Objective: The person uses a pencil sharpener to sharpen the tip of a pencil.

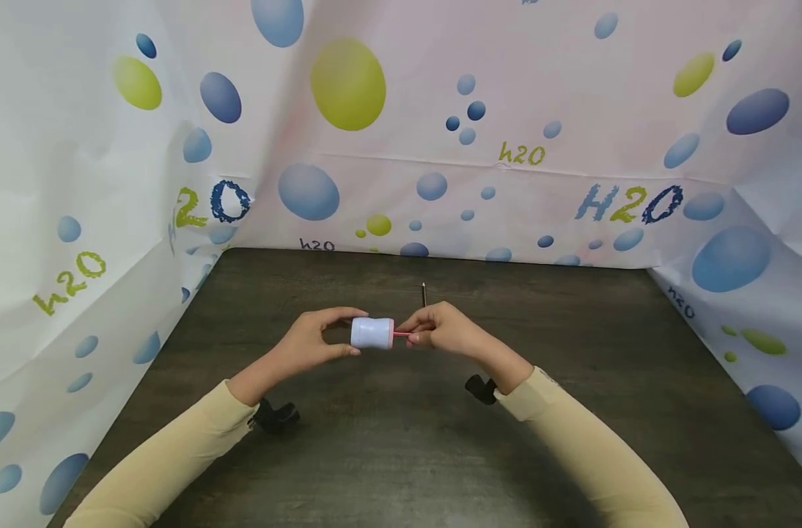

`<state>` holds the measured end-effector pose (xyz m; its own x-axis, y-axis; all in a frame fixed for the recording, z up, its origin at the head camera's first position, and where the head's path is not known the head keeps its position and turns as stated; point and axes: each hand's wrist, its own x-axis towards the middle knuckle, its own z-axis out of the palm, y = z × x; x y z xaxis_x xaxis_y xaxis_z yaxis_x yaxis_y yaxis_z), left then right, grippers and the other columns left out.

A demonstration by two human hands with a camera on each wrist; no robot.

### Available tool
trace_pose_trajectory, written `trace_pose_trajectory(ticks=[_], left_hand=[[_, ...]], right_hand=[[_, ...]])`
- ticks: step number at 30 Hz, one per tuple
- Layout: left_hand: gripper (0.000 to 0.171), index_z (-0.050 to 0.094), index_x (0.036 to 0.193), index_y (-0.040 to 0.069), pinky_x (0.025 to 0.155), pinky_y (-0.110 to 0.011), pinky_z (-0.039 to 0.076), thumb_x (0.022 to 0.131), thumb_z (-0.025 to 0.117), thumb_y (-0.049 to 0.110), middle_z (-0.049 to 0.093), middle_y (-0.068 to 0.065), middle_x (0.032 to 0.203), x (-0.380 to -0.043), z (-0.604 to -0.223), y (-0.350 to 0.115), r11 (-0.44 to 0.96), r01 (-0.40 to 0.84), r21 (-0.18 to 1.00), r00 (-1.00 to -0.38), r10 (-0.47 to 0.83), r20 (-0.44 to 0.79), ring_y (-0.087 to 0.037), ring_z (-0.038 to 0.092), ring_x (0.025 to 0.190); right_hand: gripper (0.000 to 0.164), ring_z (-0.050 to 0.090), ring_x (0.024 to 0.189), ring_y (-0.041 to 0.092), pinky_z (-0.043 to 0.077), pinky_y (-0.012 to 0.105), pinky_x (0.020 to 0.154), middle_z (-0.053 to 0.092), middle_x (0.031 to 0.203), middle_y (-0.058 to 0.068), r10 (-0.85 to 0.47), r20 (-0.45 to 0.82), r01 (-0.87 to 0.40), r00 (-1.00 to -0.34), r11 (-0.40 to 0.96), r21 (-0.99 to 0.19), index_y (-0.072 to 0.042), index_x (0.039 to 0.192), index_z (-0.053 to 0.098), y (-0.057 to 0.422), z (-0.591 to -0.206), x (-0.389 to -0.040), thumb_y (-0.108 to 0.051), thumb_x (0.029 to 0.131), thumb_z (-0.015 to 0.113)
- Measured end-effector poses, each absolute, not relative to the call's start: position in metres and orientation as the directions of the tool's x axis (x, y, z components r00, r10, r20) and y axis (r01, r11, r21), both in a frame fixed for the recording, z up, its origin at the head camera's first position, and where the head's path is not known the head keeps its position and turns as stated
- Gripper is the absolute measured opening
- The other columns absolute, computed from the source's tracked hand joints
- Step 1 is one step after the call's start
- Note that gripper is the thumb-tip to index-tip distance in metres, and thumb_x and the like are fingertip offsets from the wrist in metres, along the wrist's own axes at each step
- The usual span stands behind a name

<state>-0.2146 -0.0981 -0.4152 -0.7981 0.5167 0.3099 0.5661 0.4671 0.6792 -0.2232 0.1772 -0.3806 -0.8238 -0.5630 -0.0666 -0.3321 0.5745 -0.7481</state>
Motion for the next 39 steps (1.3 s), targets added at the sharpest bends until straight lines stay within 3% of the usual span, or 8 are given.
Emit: trace_pose_trajectory(ticks=[7, 11, 15, 21, 25, 29, 34, 39], left_hand=[[0.089, 0.03, 0.158, 0.007, 0.111, -0.059, 0.049, 0.091, 0.077, 0.044, 0.043, -0.027, 0.155, -0.222, -0.406, -0.104, 0.207, 0.38, 0.901, -0.801, 0.561, 0.209, -0.045, 0.05, 0.139], [0.095, 0.032, 0.158, 0.002, 0.105, -0.055, 0.055, 0.096, 0.048, 0.072, 0.049, -0.031, 0.149, -0.225, -0.401, -0.103, 0.222, 0.14, 0.965, -0.858, 0.514, 0.007, -0.047, 0.055, 0.134], [0.083, 0.052, 0.143, -0.006, 0.096, -0.047, 0.061, 0.102, 0.042, 0.065, 0.067, -0.031, 0.129, -0.225, -0.4, -0.105, 0.272, -0.031, 0.962, -0.862, 0.48, -0.163, -0.034, 0.073, 0.111], [0.116, 0.057, 0.136, -0.01, 0.092, -0.042, 0.063, 0.065, 0.067, 0.081, 0.072, -0.027, 0.116, -0.224, -0.4, -0.108, 0.223, -0.039, 0.974, -0.835, 0.529, -0.154, -0.012, 0.075, 0.087], [0.085, 0.058, 0.132, -0.011, 0.1, -0.05, 0.059, 0.086, 0.072, 0.059, 0.069, -0.027, 0.123, -0.223, -0.395, -0.107, 0.225, 0.02, 0.974, -0.845, 0.525, -0.104, -0.014, 0.072, 0.095], [0.043, 0.062, 0.13, -0.006, 0.096, -0.046, 0.061, 0.097, 0.072, 0.019, 0.069, -0.026, 0.123, -0.219, -0.389, -0.103, 0.322, 0.155, 0.934, -0.87, 0.492, -0.025, -0.02, 0.07, 0.102], [0.049, 0.067, 0.129, 0.0, 0.09, -0.039, 0.062, 0.086, 0.084, 0.015, 0.072, -0.019, 0.121, -0.213, -0.388, -0.098, 0.415, 0.397, 0.818, -0.856, 0.488, 0.168, -0.027, 0.071, 0.106], [0.057, 0.07, 0.122, -0.001, 0.094, -0.041, 0.061, 0.072, 0.091, 0.016, 0.074, -0.015, 0.12, -0.207, -0.391, -0.096, 0.452, 0.762, 0.464, -0.645, 0.598, 0.477, -0.027, 0.072, 0.107]], right_hand=[[0.022, 0.073, 0.089, 0.025, 0.061, 0.031, 0.074, 0.077, 0.105, 0.017, -0.505, 0.328, -0.593, -0.798, 0.563, -0.576, 0.0, 0.115, 0.076, 0.167, -0.39, -0.213, 0.0, 0.095, 0.067], [0.026, 0.065, 0.074, 0.02, 0.053, 0.029, 0.061, 0.077, 0.089, 0.011, -0.531, 0.619, -0.784, -0.578, 0.57, -0.244, -0.002, 0.104, 0.08, 0.163, -0.395, -0.212, 0.012, 0.084, 0.073], [0.036, 0.07, 0.076, 0.021, 0.059, 0.034, 0.064, 0.079, 0.086, 0.01, -0.549, 0.748, -0.831, -0.374, 0.556, -0.008, -0.002, 0.096, 0.081, 0.162, -0.402, -0.215, 0.024, 0.073, 0.074], [0.044, 0.072, 0.075, 0.022, 0.061, 0.034, 0.062, 0.078, 0.082, 0.011, -0.563, 0.766, -0.849, -0.312, 0.526, 0.041, -0.002, 0.092, 0.082, 0.164, -0.403, -0.212, 0.031, 0.067, 0.068], [0.04, 0.072, 0.072, 0.021, 0.059, 0.03, 0.058, 0.078, 0.08, 0.012, -0.561, 0.747, -0.845, -0.356, 0.535, -0.001, 0.0, 0.092, 0.082, 0.165, -0.398, -0.207, 0.029, 0.069, 0.069], [0.028, 0.068, 0.065, 0.018, 0.049, 0.022, 0.054, 0.078, 0.083, 0.013, -0.556, 0.617, -0.799, -0.557, 0.562, -0.214, 0.0, 0.097, 0.081, 0.167, -0.386, -0.2, 0.019, 0.079, 0.072], [0.019, 0.077, 0.088, 0.029, 0.062, 0.028, 0.07, 0.079, 0.102, 0.021, -0.535, 0.293, -0.597, -0.793, 0.585, -0.549, 0.003, 0.108, 0.078, 0.172, -0.371, -0.201, 0.006, 0.092, 0.067], [0.021, 0.076, 0.089, 0.02, 0.064, 0.033, 0.078, 0.079, 0.103, 0.019, -0.531, 0.01, -0.369, -0.848, 0.576, -0.729, 0.006, 0.114, 0.075, 0.179, -0.364, -0.212, -0.003, 0.098, 0.065]])
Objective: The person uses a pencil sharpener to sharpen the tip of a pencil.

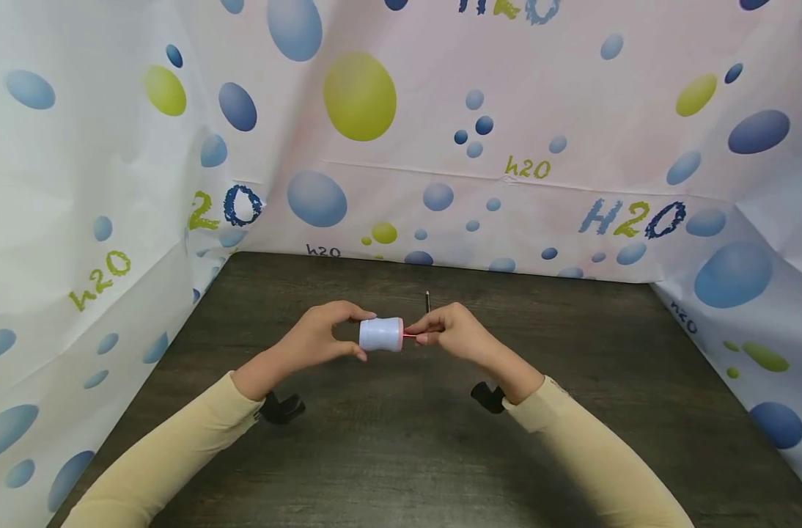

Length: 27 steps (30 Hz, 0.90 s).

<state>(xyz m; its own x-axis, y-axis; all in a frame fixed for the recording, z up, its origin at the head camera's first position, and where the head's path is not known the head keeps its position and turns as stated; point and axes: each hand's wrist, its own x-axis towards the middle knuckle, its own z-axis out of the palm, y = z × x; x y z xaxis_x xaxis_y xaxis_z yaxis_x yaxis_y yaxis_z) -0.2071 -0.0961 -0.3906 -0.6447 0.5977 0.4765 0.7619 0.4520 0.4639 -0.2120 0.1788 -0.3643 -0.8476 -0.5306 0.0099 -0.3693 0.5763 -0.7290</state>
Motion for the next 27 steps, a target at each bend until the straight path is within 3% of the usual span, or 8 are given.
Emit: trace_pose_trajectory(ticks=[3, 6, 10, 13, 16, 19, 23, 27], left_hand=[[0.057, 0.07, 0.119, -0.001, 0.094, -0.039, 0.061, 0.069, 0.092, 0.016, 0.075, -0.014, 0.117, -0.206, -0.394, -0.095, 0.425, 0.858, 0.289, -0.51, 0.635, 0.58, -0.027, 0.07, 0.107], [0.056, 0.069, 0.119, 0.0, 0.098, -0.041, 0.059, 0.07, 0.092, 0.011, 0.074, -0.013, 0.118, -0.207, -0.397, -0.095, 0.417, 0.863, 0.284, -0.498, 0.617, 0.609, -0.028, 0.068, 0.111], [0.055, 0.065, 0.123, 0.002, 0.101, -0.047, 0.058, 0.074, 0.09, 0.005, 0.069, -0.015, 0.124, -0.209, -0.401, -0.095, 0.418, 0.807, 0.417, -0.59, 0.57, 0.571, -0.03, 0.065, 0.117], [0.071, 0.054, 0.138, 0.002, 0.106, -0.051, 0.054, 0.077, 0.09, 0.008, 0.06, -0.018, 0.137, -0.211, -0.4, -0.097, 0.354, 0.727, 0.588, -0.667, 0.569, 0.482, -0.034, 0.059, 0.128], [0.091, 0.037, 0.154, 0.004, 0.114, -0.056, 0.047, 0.083, 0.087, 0.028, 0.047, -0.024, 0.153, -0.214, -0.397, -0.1, 0.238, 0.56, 0.794, -0.744, 0.566, 0.355, -0.041, 0.048, 0.141], [0.099, 0.032, 0.159, 0.004, 0.115, -0.056, 0.047, 0.088, 0.071, 0.061, 0.046, -0.027, 0.155, -0.216, -0.394, -0.102, 0.162, 0.301, 0.94, -0.829, 0.531, 0.174, -0.042, 0.049, 0.142], [0.112, 0.044, 0.151, -0.003, 0.106, -0.052, 0.055, 0.084, 0.045, 0.086, 0.063, -0.029, 0.138, -0.218, -0.391, -0.103, 0.171, 0.042, 0.984, -0.864, 0.5, -0.05, -0.029, 0.072, 0.112], [0.119, 0.057, 0.137, -0.011, 0.1, -0.054, 0.059, 0.074, 0.049, 0.09, 0.072, -0.029, 0.121, -0.217, -0.39, -0.102, 0.207, -0.005, 0.978, -0.838, 0.533, -0.117, -0.01, 0.074, 0.083]], right_hand=[[0.027, 0.059, 0.065, 0.006, 0.051, 0.023, 0.061, 0.08, 0.09, 0.005, -0.531, -0.141, -0.212, -0.836, 0.548, -0.809, 0.011, 0.119, 0.07, 0.183, -0.362, -0.218, -0.005, 0.099, 0.063], [0.031, 0.037, 0.055, 0.006, 0.032, 0.024, 0.053, 0.074, 0.082, -0.007, -0.527, -0.213, -0.113, -0.823, 0.519, -0.847, 0.012, 0.124, 0.067, 0.184, -0.362, -0.222, -0.007, 0.1, 0.061], [0.029, 0.058, 0.069, 0.003, 0.054, 0.025, 0.066, 0.079, 0.094, 0.005, -0.529, -0.142, -0.195, -0.837, 0.529, -0.826, 0.009, 0.122, 0.069, 0.18, -0.363, -0.223, -0.009, 0.1, 0.064], [0.027, 0.073, 0.092, 0.015, 0.063, 0.037, 0.084, 0.078, 0.109, 0.02, -0.528, -0.05, -0.295, -0.848, 0.548, -0.783, 0.007, 0.12, 0.071, 0.178, -0.362, -0.221, -0.008, 0.099, 0.066], [0.025, 0.075, 0.097, 0.023, 0.064, 0.038, 0.082, 0.076, 0.113, 0.025, -0.499, 0.052, -0.371, -0.865, 0.566, -0.736, 0.004, 0.119, 0.073, 0.177, -0.362, -0.216, -0.008, 0.098, 0.066], [0.021, 0.071, 0.085, 0.014, 0.059, 0.028, 0.07, 0.077, 0.109, 0.021, -0.468, 0.227, -0.491, -0.854, 0.578, -0.652, 0.0, 0.114, 0.076, 0.177, -0.362, -0.209, -0.007, 0.096, 0.069], [0.02, 0.059, 0.069, 0.009, 0.048, 0.023, 0.059, 0.078, 0.092, 0.011, -0.501, 0.552, -0.732, -0.667, 0.578, -0.36, -0.004, 0.104, 0.08, 0.176, -0.369, -0.205, 0.004, 0.086, 0.076], [0.03, 0.061, 0.066, 0.013, 0.048, 0.025, 0.055, 0.075, 0.08, 0.005, -0.547, 0.738, -0.838, -0.396, 0.543, -0.047, -0.005, 0.095, 0.081, 0.174, -0.374, -0.206, 0.015, 0.073, 0.08]])
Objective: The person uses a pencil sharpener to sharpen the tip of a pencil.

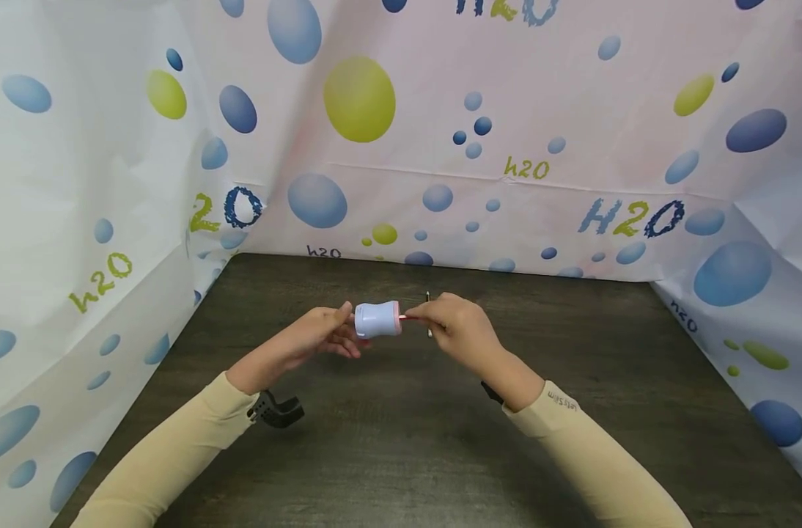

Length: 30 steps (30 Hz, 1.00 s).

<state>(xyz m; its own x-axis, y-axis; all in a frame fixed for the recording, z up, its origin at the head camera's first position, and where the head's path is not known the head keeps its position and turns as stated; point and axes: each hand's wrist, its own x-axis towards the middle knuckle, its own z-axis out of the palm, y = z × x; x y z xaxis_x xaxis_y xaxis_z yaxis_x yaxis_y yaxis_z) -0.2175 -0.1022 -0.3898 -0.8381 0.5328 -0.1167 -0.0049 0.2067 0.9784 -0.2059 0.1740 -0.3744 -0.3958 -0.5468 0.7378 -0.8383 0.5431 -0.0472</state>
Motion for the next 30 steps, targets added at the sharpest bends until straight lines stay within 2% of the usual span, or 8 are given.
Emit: trace_pose_trajectory(ticks=[3, 7, 10, 13, 16, 19, 24, 30], left_hand=[[0.122, 0.061, 0.131, -0.012, 0.098, -0.055, 0.059, 0.061, 0.061, 0.088, 0.074, -0.029, 0.114, -0.216, -0.39, -0.103, 0.21, 0.009, 0.978, -0.839, 0.534, -0.107, -0.008, 0.074, 0.079], [0.122, 0.064, 0.13, -0.01, 0.098, -0.056, 0.059, 0.054, 0.067, 0.086, 0.075, -0.027, 0.113, -0.217, -0.389, -0.102, 0.241, 0.046, 0.969, -0.857, 0.508, -0.086, -0.016, 0.077, 0.088], [0.104, 0.064, 0.129, -0.01, 0.1, -0.055, 0.058, 0.07, 0.071, 0.076, 0.073, -0.027, 0.119, -0.217, -0.387, -0.102, 0.256, 0.064, 0.965, -0.87, 0.488, -0.072, -0.027, 0.077, 0.1], [0.066, 0.065, 0.127, -0.009, 0.099, -0.052, 0.059, 0.092, 0.075, 0.045, 0.071, -0.026, 0.123, -0.216, -0.386, -0.101, 0.287, 0.105, 0.952, -0.885, 0.463, -0.042, -0.032, 0.074, 0.107], [0.041, 0.067, 0.126, -0.005, 0.095, -0.046, 0.061, 0.094, 0.076, 0.019, 0.073, -0.023, 0.122, -0.214, -0.386, -0.1, 0.36, 0.225, 0.905, -0.893, 0.448, 0.043, -0.031, 0.073, 0.108], [0.046, 0.068, 0.128, -0.001, 0.093, -0.045, 0.062, 0.088, 0.082, 0.018, 0.074, -0.019, 0.122, -0.21, -0.387, -0.097, 0.442, 0.426, 0.789, -0.857, 0.476, 0.196, -0.03, 0.073, 0.109], [0.056, 0.067, 0.13, 0.0, 0.094, -0.048, 0.06, 0.08, 0.087, 0.015, 0.074, -0.018, 0.124, -0.205, -0.392, -0.093, 0.444, 0.664, 0.602, -0.733, 0.548, 0.404, -0.031, 0.073, 0.107], [0.065, 0.054, 0.14, 0.002, 0.104, -0.05, 0.056, 0.084, 0.085, 0.012, 0.06, -0.019, 0.141, -0.207, -0.392, -0.093, 0.359, 0.584, 0.728, -0.769, 0.531, 0.356, -0.036, 0.064, 0.123]], right_hand=[[0.035, 0.064, 0.065, 0.015, 0.046, 0.023, 0.052, 0.075, 0.077, 0.006, -0.562, 0.77, -0.861, -0.302, 0.507, 0.033, -0.003, 0.091, 0.081, 0.172, -0.376, -0.206, 0.024, 0.068, 0.077], [0.035, 0.06, 0.06, 0.014, 0.042, 0.02, 0.05, 0.074, 0.075, 0.007, -0.565, 0.755, -0.866, -0.332, 0.499, -0.007, -0.001, 0.089, 0.081, 0.17, -0.379, -0.204, 0.027, 0.069, 0.073], [0.03, 0.06, 0.058, 0.013, 0.043, 0.019, 0.051, 0.074, 0.074, 0.008, -0.553, 0.708, -0.842, -0.439, 0.528, -0.111, -0.001, 0.09, 0.081, 0.169, -0.378, -0.203, 0.023, 0.074, 0.073], [0.023, 0.071, 0.067, 0.018, 0.047, 0.021, 0.054, 0.078, 0.083, 0.012, -0.54, 0.589, -0.783, -0.601, 0.547, -0.298, 0.001, 0.094, 0.08, 0.168, -0.373, -0.202, 0.018, 0.082, 0.071], [0.014, 0.077, 0.082, 0.022, 0.053, 0.022, 0.06, 0.08, 0.096, 0.018, -0.531, 0.376, -0.647, -0.759, 0.553, -0.525, 0.003, 0.098, 0.079, 0.171, -0.366, -0.203, 0.008, 0.09, 0.069], [0.015, 0.07, 0.074, 0.01, 0.051, 0.02, 0.061, 0.08, 0.096, 0.014, -0.525, 0.088, -0.414, -0.846, 0.545, -0.729, 0.006, 0.104, 0.076, 0.176, -0.359, -0.209, -0.001, 0.097, 0.065], [0.028, 0.039, 0.055, 0.005, 0.033, 0.022, 0.052, 0.071, 0.08, -0.007, -0.562, -0.175, -0.166, -0.808, 0.504, -0.848, 0.015, 0.116, 0.068, 0.187, -0.355, -0.223, -0.007, 0.101, 0.06], [0.026, 0.074, 0.096, 0.018, 0.063, 0.037, 0.086, 0.078, 0.108, 0.019, -0.527, -0.058, -0.268, -0.848, 0.521, -0.81, 0.008, 0.118, 0.07, 0.187, -0.362, -0.22, -0.01, 0.1, 0.064]])
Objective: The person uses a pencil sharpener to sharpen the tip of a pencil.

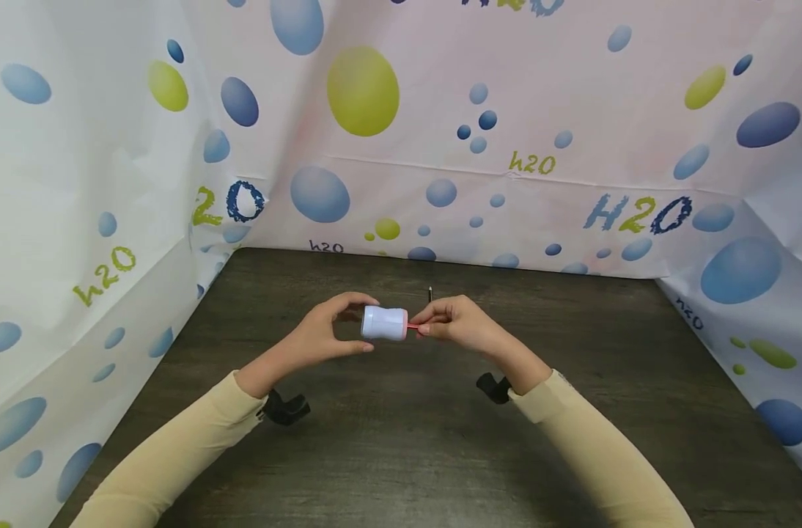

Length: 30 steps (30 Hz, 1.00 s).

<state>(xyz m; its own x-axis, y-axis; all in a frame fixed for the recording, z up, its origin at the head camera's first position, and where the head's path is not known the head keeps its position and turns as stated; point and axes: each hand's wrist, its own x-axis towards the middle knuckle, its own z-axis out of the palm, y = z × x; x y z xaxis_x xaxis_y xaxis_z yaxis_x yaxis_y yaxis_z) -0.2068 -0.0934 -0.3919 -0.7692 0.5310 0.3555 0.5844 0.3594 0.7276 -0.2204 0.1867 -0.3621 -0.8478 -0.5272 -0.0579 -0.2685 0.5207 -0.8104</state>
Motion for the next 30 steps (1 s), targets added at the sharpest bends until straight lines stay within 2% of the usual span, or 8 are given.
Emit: trace_pose_trajectory(ticks=[3, 7, 10, 13, 18, 21, 25, 30], left_hand=[[0.075, 0.043, 0.15, 0.003, 0.11, -0.054, 0.052, 0.09, 0.08, 0.029, 0.05, -0.022, 0.151, -0.209, -0.391, -0.097, 0.277, 0.455, 0.846, -0.809, 0.526, 0.263, -0.041, 0.055, 0.136], [0.079, 0.042, 0.152, 0.002, 0.105, -0.05, 0.056, 0.099, 0.059, 0.058, 0.054, -0.026, 0.147, -0.212, -0.391, -0.099, 0.253, 0.258, 0.932, -0.864, 0.492, 0.106, -0.042, 0.059, 0.132], [0.073, 0.048, 0.149, -0.001, 0.101, -0.051, 0.058, 0.106, 0.041, 0.058, 0.065, -0.027, 0.134, -0.214, -0.389, -0.099, 0.271, 0.098, 0.958, -0.883, 0.468, -0.042, -0.037, 0.069, 0.116], [0.067, 0.051, 0.145, -0.005, 0.099, -0.052, 0.059, 0.111, 0.033, 0.05, 0.071, -0.027, 0.123, -0.216, -0.39, -0.098, 0.279, -0.004, 0.96, -0.865, 0.481, -0.143, -0.028, 0.076, 0.101], [0.068, 0.06, 0.134, -0.009, 0.093, -0.048, 0.062, 0.108, 0.042, 0.052, 0.072, -0.03, 0.12, -0.217, -0.393, -0.098, 0.28, -0.027, 0.96, -0.834, 0.523, -0.176, -0.014, 0.077, 0.087], [0.064, 0.062, 0.133, -0.008, 0.092, -0.046, 0.063, 0.105, 0.052, 0.048, 0.072, -0.03, 0.12, -0.217, -0.394, -0.098, 0.295, -0.019, 0.955, -0.834, 0.523, -0.178, -0.013, 0.077, 0.086], [0.05, 0.061, 0.134, -0.009, 0.095, -0.049, 0.061, 0.105, 0.059, 0.031, 0.072, -0.029, 0.12, -0.217, -0.396, -0.096, 0.307, -0.002, 0.952, -0.85, 0.5, -0.164, -0.029, 0.078, 0.098], [0.042, 0.062, 0.131, -0.01, 0.096, -0.048, 0.061, 0.098, 0.069, 0.015, 0.071, -0.027, 0.124, -0.214, -0.397, -0.094, 0.34, 0.124, 0.932, -0.884, 0.465, -0.053, -0.037, 0.072, 0.112]], right_hand=[[0.025, 0.075, 0.103, 0.028, 0.063, 0.034, 0.086, 0.075, 0.113, 0.025, -0.516, 0.05, -0.361, -0.855, 0.524, -0.771, 0.007, 0.118, 0.072, 0.185, -0.364, -0.217, -0.009, 0.099, 0.066], [0.023, 0.074, 0.094, 0.02, 0.061, 0.028, 0.078, 0.076, 0.111, 0.023, -0.471, 0.122, -0.401, -0.874, 0.556, -0.728, 0.003, 0.116, 0.074, 0.182, -0.363, -0.214, -0.008, 0.097, 0.068], [0.02, 0.071, 0.086, 0.011, 0.058, 0.025, 0.073, 0.077, 0.108, 0.02, -0.435, 0.166, -0.419, -0.885, 0.588, -0.692, 0.0, 0.113, 0.077, 0.181, -0.364, -0.21, -0.008, 0.096, 0.07], [0.017, 0.071, 0.083, 0.015, 0.057, 0.022, 0.068, 0.078, 0.106, 0.018, -0.427, 0.234, -0.469, -0.873, 0.61, -0.639, -0.002, 0.109, 0.078, 0.18, -0.364, -0.206, -0.004, 0.094, 0.071], [0.018, 0.07, 0.079, 0.019, 0.053, 0.021, 0.063, 0.078, 0.099, 0.015, -0.47, 0.343, -0.582, -0.813, 0.629, -0.515, -0.002, 0.107, 0.079, 0.177, -0.368, -0.204, 0.0, 0.091, 0.072], [0.018, 0.067, 0.072, 0.017, 0.049, 0.021, 0.058, 0.077, 0.09, 0.014, -0.501, 0.403, -0.642, -0.766, 0.622, -0.448, 0.0, 0.104, 0.08, 0.175, -0.372, -0.204, 0.004, 0.087, 0.074], [0.017, 0.072, 0.071, 0.021, 0.046, 0.019, 0.055, 0.078, 0.087, 0.016, -0.532, 0.439, -0.689, -0.724, 0.598, -0.41, 0.002, 0.1, 0.08, 0.173, -0.377, -0.204, 0.008, 0.085, 0.074], [0.014, 0.078, 0.083, 0.029, 0.053, 0.02, 0.06, 0.079, 0.097, 0.021, -0.519, 0.314, -0.601, -0.795, 0.607, -0.52, 0.004, 0.102, 0.079, 0.173, -0.378, -0.205, 0.005, 0.09, 0.07]])
